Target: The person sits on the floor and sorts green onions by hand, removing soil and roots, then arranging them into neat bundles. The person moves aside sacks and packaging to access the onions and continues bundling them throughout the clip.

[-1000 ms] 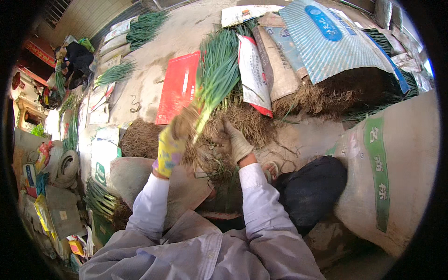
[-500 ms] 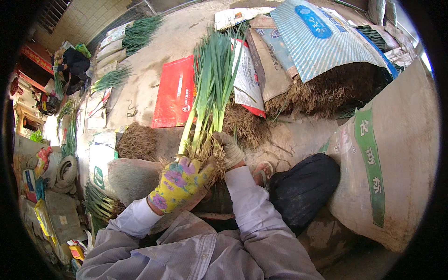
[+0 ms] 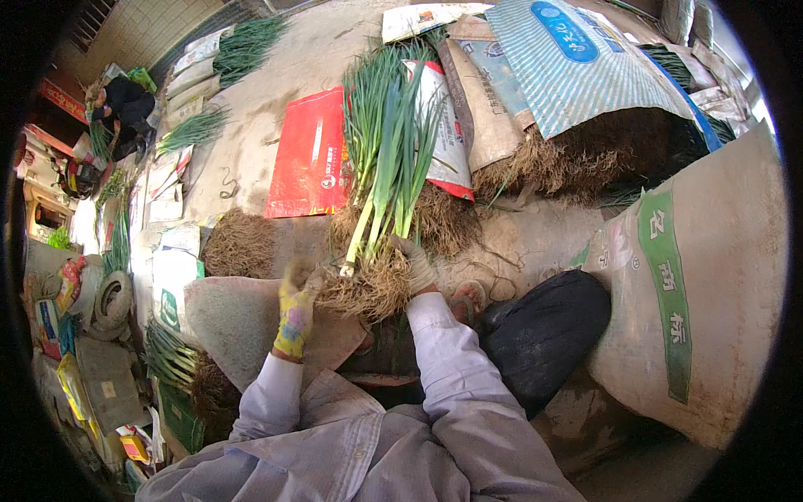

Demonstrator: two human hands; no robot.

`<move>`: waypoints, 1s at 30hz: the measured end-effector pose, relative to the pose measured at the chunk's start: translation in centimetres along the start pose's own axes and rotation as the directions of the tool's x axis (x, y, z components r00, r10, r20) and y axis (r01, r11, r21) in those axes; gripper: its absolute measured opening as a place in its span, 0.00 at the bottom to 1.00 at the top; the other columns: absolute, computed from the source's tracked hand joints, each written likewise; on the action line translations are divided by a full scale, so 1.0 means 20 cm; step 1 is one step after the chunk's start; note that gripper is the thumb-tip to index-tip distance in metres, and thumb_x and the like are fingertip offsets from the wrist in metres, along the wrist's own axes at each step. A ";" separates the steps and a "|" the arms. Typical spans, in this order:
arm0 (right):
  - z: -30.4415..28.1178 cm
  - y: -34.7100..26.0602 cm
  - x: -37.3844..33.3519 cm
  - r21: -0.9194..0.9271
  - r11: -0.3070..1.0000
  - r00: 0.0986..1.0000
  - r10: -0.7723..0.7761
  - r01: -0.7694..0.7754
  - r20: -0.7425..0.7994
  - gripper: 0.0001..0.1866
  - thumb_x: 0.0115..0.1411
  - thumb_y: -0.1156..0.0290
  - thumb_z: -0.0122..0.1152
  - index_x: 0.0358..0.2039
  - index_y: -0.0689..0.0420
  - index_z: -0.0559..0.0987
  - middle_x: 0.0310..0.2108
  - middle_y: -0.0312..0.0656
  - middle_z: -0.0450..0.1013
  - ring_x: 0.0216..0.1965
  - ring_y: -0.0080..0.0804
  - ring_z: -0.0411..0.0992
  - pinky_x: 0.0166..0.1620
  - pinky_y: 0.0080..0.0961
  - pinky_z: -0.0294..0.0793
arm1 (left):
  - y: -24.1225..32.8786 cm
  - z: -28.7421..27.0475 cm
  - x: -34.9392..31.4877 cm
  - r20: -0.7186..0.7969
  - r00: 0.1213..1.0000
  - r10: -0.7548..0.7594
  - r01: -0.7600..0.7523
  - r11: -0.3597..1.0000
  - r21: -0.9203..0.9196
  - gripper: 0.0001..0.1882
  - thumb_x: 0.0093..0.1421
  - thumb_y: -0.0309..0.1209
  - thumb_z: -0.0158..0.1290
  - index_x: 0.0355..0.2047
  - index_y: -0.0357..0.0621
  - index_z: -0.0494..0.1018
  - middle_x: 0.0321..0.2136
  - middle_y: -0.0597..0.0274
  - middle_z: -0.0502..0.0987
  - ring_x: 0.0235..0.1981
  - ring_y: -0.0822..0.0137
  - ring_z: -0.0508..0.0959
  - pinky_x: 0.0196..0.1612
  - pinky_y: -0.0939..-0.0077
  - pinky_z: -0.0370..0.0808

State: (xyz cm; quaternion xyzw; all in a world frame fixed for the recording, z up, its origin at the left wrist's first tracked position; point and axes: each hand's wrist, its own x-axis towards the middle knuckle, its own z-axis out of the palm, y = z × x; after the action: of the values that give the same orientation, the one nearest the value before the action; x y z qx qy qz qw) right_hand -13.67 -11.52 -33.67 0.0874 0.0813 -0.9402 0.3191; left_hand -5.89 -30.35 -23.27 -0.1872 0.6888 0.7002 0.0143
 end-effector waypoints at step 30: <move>-0.12 0.21 0.20 -0.680 0.683 0.649 -0.648 0.266 -0.398 0.15 0.60 0.66 0.60 0.43 0.63 0.75 0.36 0.37 0.73 0.34 0.26 0.69 0.40 0.25 0.68 | -0.56 0.15 0.16 0.385 0.882 -0.273 0.461 0.324 -0.826 0.26 0.66 0.45 0.43 0.58 0.41 0.65 0.55 0.48 0.69 0.55 0.50 0.71 0.59 0.50 0.66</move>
State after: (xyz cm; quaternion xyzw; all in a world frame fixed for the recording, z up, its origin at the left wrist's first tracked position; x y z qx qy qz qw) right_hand -13.95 -16.78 -37.25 0.2629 0.4743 -0.8398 0.0232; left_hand -6.48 -27.56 -34.94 -0.2536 0.1386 0.9483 0.1309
